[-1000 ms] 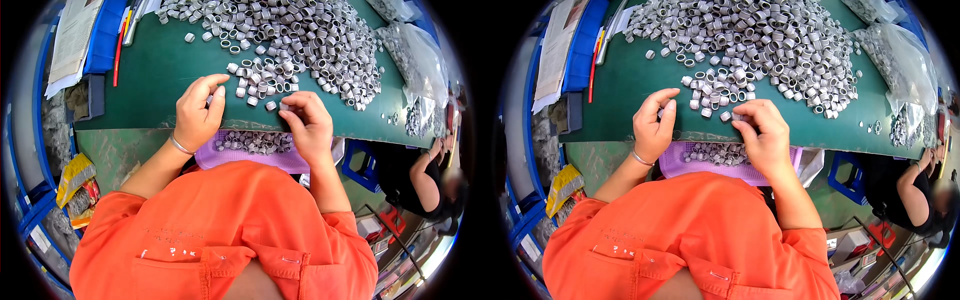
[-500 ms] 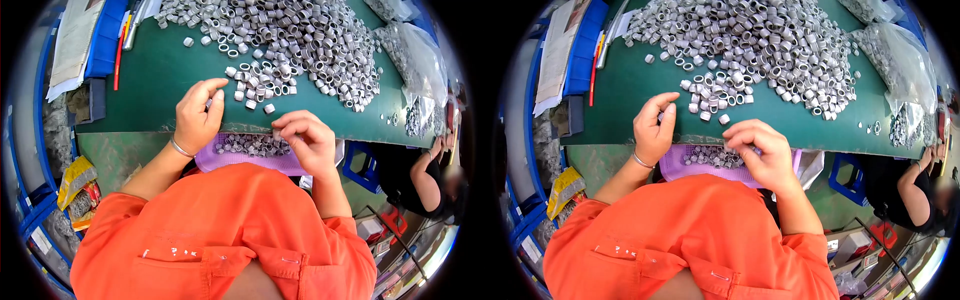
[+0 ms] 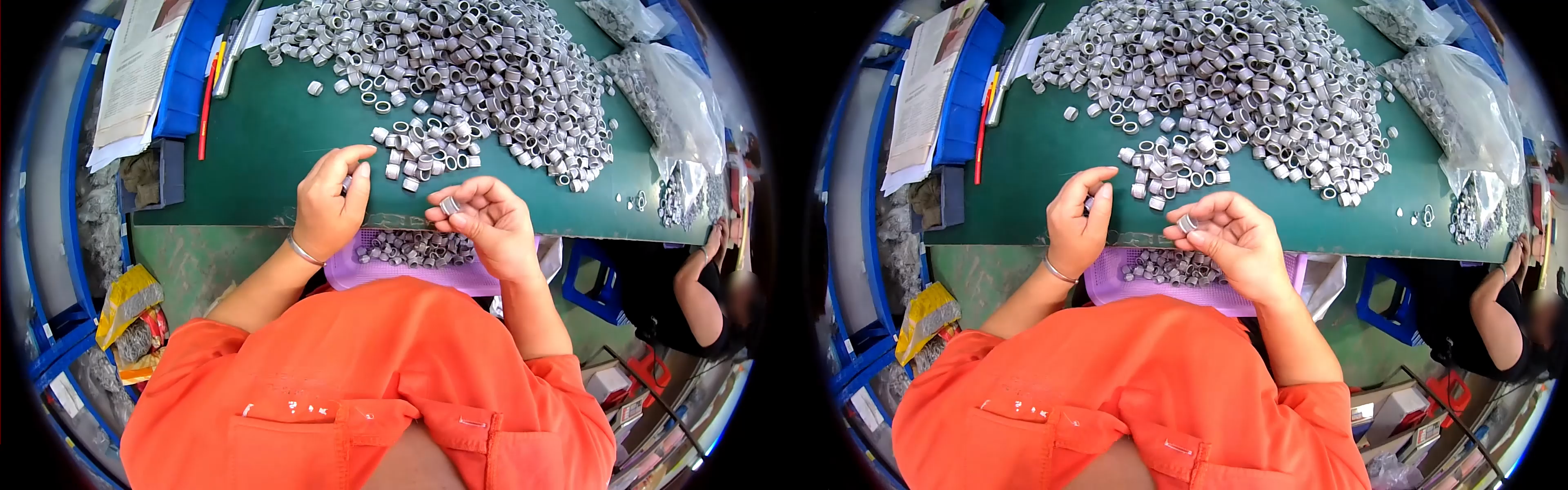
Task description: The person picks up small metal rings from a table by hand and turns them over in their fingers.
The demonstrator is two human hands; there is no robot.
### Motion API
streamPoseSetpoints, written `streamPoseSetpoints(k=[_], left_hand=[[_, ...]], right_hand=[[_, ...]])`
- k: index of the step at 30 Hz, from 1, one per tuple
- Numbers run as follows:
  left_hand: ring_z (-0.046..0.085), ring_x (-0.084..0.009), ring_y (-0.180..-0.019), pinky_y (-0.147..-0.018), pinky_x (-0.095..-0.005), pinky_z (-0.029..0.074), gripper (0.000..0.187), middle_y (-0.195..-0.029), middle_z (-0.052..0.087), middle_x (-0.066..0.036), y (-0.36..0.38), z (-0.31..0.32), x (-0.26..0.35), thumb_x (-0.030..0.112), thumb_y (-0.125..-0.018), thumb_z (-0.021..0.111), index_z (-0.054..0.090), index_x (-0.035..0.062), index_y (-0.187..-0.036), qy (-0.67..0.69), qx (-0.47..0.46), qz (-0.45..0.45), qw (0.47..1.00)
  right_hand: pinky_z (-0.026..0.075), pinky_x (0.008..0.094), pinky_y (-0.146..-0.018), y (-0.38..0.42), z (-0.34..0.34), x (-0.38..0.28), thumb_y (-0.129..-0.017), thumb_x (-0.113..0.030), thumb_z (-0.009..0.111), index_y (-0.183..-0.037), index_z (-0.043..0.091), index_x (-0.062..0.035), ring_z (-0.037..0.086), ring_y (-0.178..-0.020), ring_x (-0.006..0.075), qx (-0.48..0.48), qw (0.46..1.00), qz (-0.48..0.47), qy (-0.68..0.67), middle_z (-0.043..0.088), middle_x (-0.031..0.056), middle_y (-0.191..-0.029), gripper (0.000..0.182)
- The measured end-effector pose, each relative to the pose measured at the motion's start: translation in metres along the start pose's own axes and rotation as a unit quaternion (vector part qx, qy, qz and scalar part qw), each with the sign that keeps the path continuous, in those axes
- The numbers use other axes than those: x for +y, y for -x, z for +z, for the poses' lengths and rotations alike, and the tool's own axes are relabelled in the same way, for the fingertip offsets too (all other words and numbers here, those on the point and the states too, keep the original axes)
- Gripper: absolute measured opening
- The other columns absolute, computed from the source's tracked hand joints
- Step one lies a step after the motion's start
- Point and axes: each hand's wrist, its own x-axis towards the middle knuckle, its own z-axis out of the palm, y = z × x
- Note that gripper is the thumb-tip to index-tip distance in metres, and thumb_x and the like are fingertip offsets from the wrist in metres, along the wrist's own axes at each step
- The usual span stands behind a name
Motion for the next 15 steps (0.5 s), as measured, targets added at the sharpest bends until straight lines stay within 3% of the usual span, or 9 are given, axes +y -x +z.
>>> streamPoseSetpoints(k=[1, 3, 5, 7, 9, 10, 13, 14, 15], left_hand=[[0.061, -0.0250, -0.071, -0.064, -0.0317, 0.049, 0.015, -0.083, 0.063, -0.013, 0.000, 0.000, 0.001, 0.003, -0.084, 0.056, 0.062, 0.0006, -0.098, 0.001, 0.002, -0.010, 1.000], [0.061, -0.0249, -0.071, -0.064, -0.0317, 0.049, 0.016, -0.083, 0.062, -0.013, 0.000, 0.000, 0.001, 0.002, -0.084, 0.056, 0.062, 0.0009, -0.098, 0.003, 0.006, -0.012, 1.000], [0.061, -0.0246, -0.071, -0.065, -0.0317, 0.049, 0.016, -0.083, 0.062, -0.012, 0.000, -0.002, 0.003, 0.002, -0.084, 0.056, 0.062, 0.0011, -0.098, -0.005, -0.009, -0.016, 1.000], [0.061, -0.0246, -0.071, -0.065, -0.0316, 0.049, 0.016, -0.082, 0.062, -0.012, 0.000, -0.002, 0.002, 0.002, -0.084, 0.056, 0.062, 0.0010, -0.098, -0.007, -0.009, -0.015, 1.000], [0.060, -0.0245, -0.071, -0.065, -0.0316, 0.049, 0.016, -0.082, 0.062, -0.012, 0.000, -0.001, 0.002, 0.002, -0.084, 0.056, 0.062, 0.0010, -0.098, -0.007, -0.009, -0.014, 1.000], [0.060, -0.0247, -0.071, -0.065, -0.0316, 0.049, 0.015, -0.081, 0.062, -0.012, 0.000, 0.000, 0.001, 0.003, -0.084, 0.056, 0.062, 0.0008, -0.098, -0.009, -0.006, -0.010, 1.000], [0.058, -0.0197, -0.068, -0.064, -0.0289, 0.047, 0.016, -0.079, 0.060, -0.010, 0.001, 0.000, -0.003, 0.003, -0.084, 0.056, 0.062, 0.0004, -0.099, -0.012, 0.001, 0.004, 1.000], [0.055, -0.0146, -0.066, -0.063, -0.0261, 0.046, 0.017, -0.078, 0.059, -0.008, 0.001, 0.000, -0.004, 0.003, -0.085, 0.056, 0.062, 0.0000, -0.101, -0.007, 0.003, 0.015, 1.000], [0.055, -0.0146, -0.066, -0.063, -0.0261, 0.046, 0.017, -0.078, 0.059, -0.008, 0.000, 0.000, -0.004, 0.003, -0.085, 0.056, 0.062, 0.0000, -0.101, -0.007, 0.004, 0.017, 1.000]], right_hand=[[0.052, 0.0274, -0.080, 0.003, 0.000, 0.000, -0.082, 0.014, 0.053, -0.100, 0.054, 0.0016, 0.063, -0.091, 0.0173, -0.021, 1.000, 0.011, -0.004, 0.061, 0.0146, -0.109, 0.021], [0.051, 0.0273, -0.080, 0.003, -0.003, 0.001, -0.082, 0.015, 0.051, -0.097, 0.056, 0.0003, 0.063, -0.088, 0.0160, -0.045, 0.999, 0.021, -0.009, 0.062, 0.0132, -0.110, 0.021], [0.050, 0.0292, -0.078, 0.001, -0.010, 0.004, -0.077, 0.016, 0.051, -0.091, 0.059, -0.0009, 0.062, -0.089, 0.0195, -0.120, 0.924, -0.162, 0.323, 0.063, 0.0128, -0.110, 0.023], [0.047, 0.0338, -0.075, -0.011, -0.001, 0.004, -0.074, 0.011, 0.057, -0.091, 0.061, -0.0011, 0.057, -0.086, 0.0284, -0.006, 0.821, -0.293, 0.489, 0.060, 0.0123, -0.095, 0.021], [0.045, 0.0362, -0.073, -0.020, 0.006, 0.005, -0.074, 0.005, 0.063, -0.092, 0.060, -0.0014, 0.054, -0.084, 0.0297, 0.100, 0.765, -0.284, 0.570, 0.055, 0.0118, -0.089, 0.019], [0.045, 0.0371, -0.072, -0.025, 0.001, 0.008, -0.073, 0.000, 0.067, -0.094, 0.060, -0.0012, 0.053, -0.082, 0.0300, 0.098, 0.740, -0.278, 0.605, 0.053, 0.0122, -0.089, 0.022], [0.045, 0.0371, -0.071, -0.025, -0.003, 0.010, -0.072, 0.000, 0.068, -0.094, 0.060, -0.0013, 0.053, -0.081, 0.0315, 0.090, 0.741, -0.302, 0.592, 0.053, 0.0128, -0.088, 0.024], [0.048, 0.0333, -0.068, -0.021, -0.004, 0.009, -0.073, 0.002, 0.068, -0.093, 0.060, -0.0010, 0.057, -0.078, 0.0251, 0.091, 0.761, -0.267, 0.584, 0.055, 0.0107, -0.090, 0.022], [0.048, 0.0333, -0.068, -0.018, -0.005, 0.009, -0.073, 0.002, 0.068, -0.093, 0.060, -0.0010, 0.057, -0.078, 0.0251, 0.091, 0.760, -0.269, 0.584, 0.055, 0.0107, -0.090, 0.022]])
